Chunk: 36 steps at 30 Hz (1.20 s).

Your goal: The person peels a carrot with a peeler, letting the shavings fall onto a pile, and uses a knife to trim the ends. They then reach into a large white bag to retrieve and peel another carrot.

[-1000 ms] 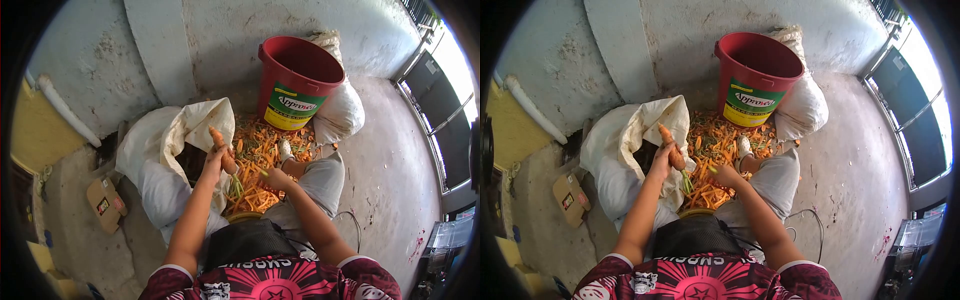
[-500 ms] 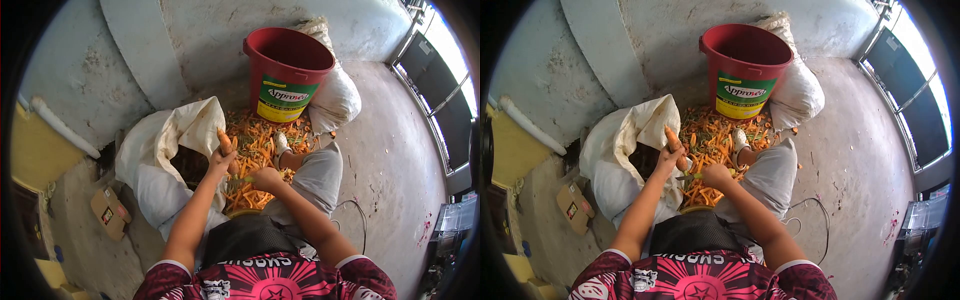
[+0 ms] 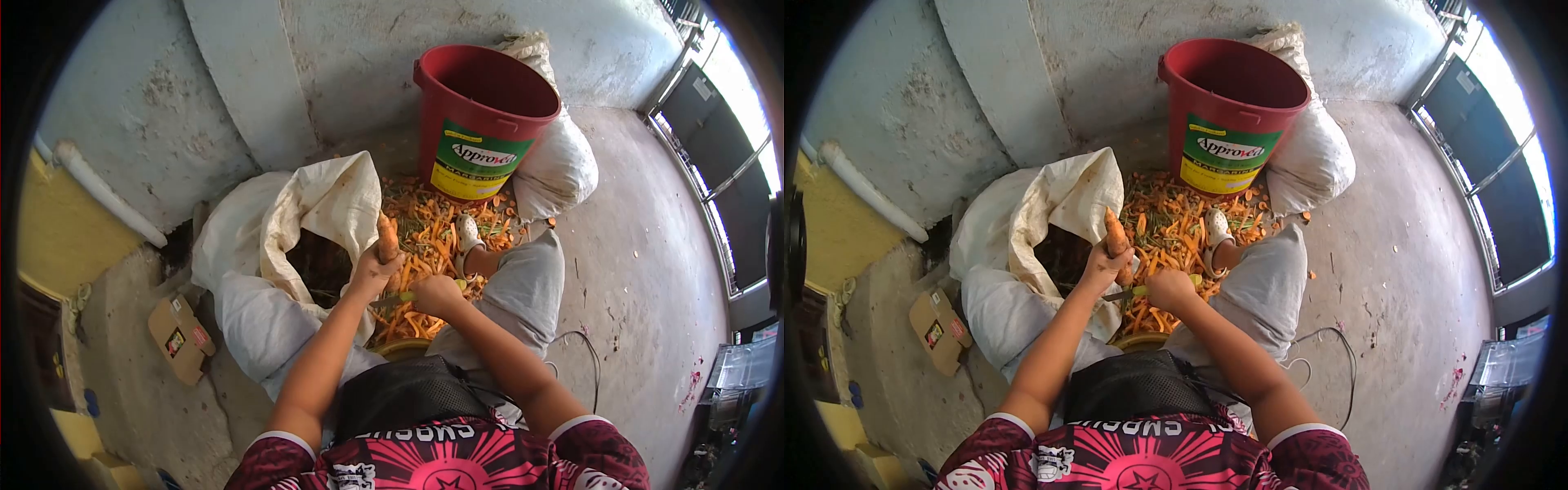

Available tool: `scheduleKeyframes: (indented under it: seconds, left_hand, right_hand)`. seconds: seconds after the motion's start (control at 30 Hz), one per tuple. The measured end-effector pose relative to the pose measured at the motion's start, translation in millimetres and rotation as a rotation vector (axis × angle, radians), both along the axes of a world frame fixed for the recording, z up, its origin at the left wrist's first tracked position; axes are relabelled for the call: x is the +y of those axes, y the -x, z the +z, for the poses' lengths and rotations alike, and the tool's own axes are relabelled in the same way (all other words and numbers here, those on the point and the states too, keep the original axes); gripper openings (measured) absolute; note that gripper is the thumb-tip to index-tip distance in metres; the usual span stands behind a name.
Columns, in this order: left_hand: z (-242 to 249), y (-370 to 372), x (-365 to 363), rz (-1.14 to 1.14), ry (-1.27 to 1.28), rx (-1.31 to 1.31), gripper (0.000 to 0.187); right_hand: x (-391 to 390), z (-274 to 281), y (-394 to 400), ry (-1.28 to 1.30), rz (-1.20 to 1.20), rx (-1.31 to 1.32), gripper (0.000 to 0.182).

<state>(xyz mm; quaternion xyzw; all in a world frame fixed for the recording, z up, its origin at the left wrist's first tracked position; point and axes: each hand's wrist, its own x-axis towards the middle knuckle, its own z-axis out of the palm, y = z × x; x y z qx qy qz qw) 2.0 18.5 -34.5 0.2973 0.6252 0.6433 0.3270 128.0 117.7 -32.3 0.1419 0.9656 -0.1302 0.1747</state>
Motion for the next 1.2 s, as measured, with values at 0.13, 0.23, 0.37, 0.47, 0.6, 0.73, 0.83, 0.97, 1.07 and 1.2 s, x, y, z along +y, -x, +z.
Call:
scheduleKeyframes:
  seconds: [0.13, 0.23, 0.37, 0.47, 0.6, 0.73, 0.83, 0.97, 1.07, 1.2]
  left_hand:
    - [15, 2, -3, -0.102, -0.005, -0.391, 0.025]
    - [17, 0, -13, -0.143, -0.040, -0.275, 0.026]
    - [-7, 21, -6, 0.180, -0.006, -0.378, 0.025]
    - [16, 28, -5, 0.223, -0.069, -0.935, 0.029]
    - [8, 17, 6, 0.168, -0.079, -1.026, 0.034]
    - [29, 20, 20, -0.107, -0.112, -0.989, 0.038]
    - [87, 22, 31, -0.078, -0.088, -0.954, 0.040]
    - [105, 37, 46, -0.021, -0.112, -0.920, 0.039]
    - [64, 44, 46, -0.094, -0.190, -1.004, 0.040]
    - [30, 39, 32, -0.220, -0.105, -1.153, 0.041]
  right_hand:
    - [22, -10, 6, -0.041, -0.181, -0.079, 0.020]
    - [69, -32, 4, -0.039, -0.414, -0.033, 0.027]
    - [75, -22, 13, 0.331, -0.730, 0.091, 0.039]
    - [74, -47, 17, 0.616, -0.842, 0.276, 0.036]
    - [42, 13, 33, 1.146, -1.010, 0.804, 0.019]
    - [19, 78, 59, 1.156, -1.104, 1.179, 0.017]
    - [15, 120, 69, 1.189, -0.950, 1.350, 0.017]
    - [27, 147, 86, 1.049, -0.867, 1.510, 0.016]
    - [24, 145, 86, 1.141, -0.924, 1.379, 0.016]
    - [13, 113, 84, 0.936, -0.906, 1.215, 0.016]
